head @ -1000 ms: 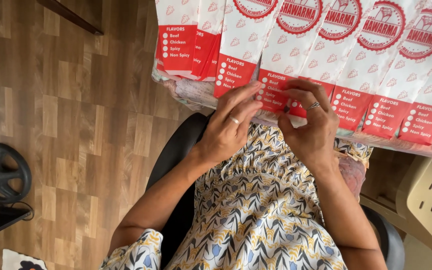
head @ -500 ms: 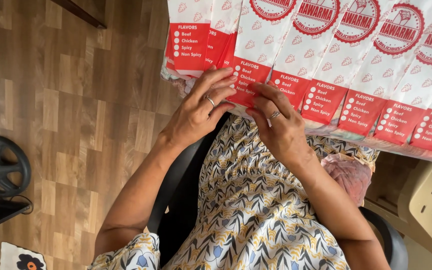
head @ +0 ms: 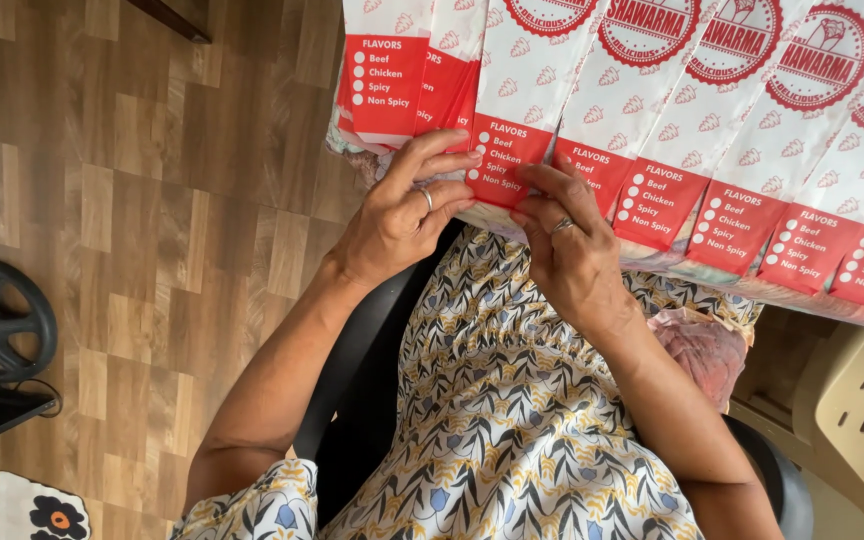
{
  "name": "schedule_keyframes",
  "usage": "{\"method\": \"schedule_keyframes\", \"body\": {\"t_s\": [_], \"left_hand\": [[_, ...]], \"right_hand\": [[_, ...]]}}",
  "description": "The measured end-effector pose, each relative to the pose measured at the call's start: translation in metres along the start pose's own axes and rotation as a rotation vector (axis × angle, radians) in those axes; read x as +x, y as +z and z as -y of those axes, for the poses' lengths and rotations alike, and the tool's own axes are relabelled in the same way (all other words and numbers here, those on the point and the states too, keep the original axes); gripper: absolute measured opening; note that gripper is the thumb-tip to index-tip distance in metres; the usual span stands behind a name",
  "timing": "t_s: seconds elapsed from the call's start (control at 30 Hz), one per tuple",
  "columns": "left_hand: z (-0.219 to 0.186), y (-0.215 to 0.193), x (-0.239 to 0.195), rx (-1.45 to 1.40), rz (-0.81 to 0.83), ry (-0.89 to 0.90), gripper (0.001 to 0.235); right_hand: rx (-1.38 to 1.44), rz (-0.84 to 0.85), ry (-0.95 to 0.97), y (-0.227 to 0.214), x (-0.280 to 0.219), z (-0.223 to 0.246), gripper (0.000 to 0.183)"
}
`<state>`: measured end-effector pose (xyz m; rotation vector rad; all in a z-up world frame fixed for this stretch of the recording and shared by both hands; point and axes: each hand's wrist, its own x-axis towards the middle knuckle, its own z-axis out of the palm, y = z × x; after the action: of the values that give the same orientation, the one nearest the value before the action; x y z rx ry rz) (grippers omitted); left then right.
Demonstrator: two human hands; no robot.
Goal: The person applies glue to a paper bag using a bottle, folds the bag, and stacks it with others. The person then takes a stack of bags, aligns them, and applies glue to the edges.
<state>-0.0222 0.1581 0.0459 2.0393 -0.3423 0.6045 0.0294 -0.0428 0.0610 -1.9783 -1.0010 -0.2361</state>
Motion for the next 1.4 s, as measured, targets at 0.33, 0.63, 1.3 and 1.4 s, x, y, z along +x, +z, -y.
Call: {"method": "schedule_keyframes", "body": {"t_s": [0.33,0.63,1.3,1.4], "left_hand": [[-0.011,0.011,0.008,0.093,-0.112,-0.177,0.02],[-0.01,0.014,0.006,0.052,-0.128,-0.286,0.033],[-0.02,0.036,0.001,0.371,-0.19,-0.044,0.024],[-0.024,0.041,0.002,0.448,-0.18,0.023,0.022]], "right_hand": [[0.137,-0.025,0.137,-0.002,0.014,-0.001,0.013],[0.146,-0.003,0.157,0.0,0.022,-0.004,0.026],[0.263,-0.069,0.171,0.003,0.004,-0.01,0.028],[0.246,-0.145,0.147,0.005,0.0,-0.003,0.026]]}}
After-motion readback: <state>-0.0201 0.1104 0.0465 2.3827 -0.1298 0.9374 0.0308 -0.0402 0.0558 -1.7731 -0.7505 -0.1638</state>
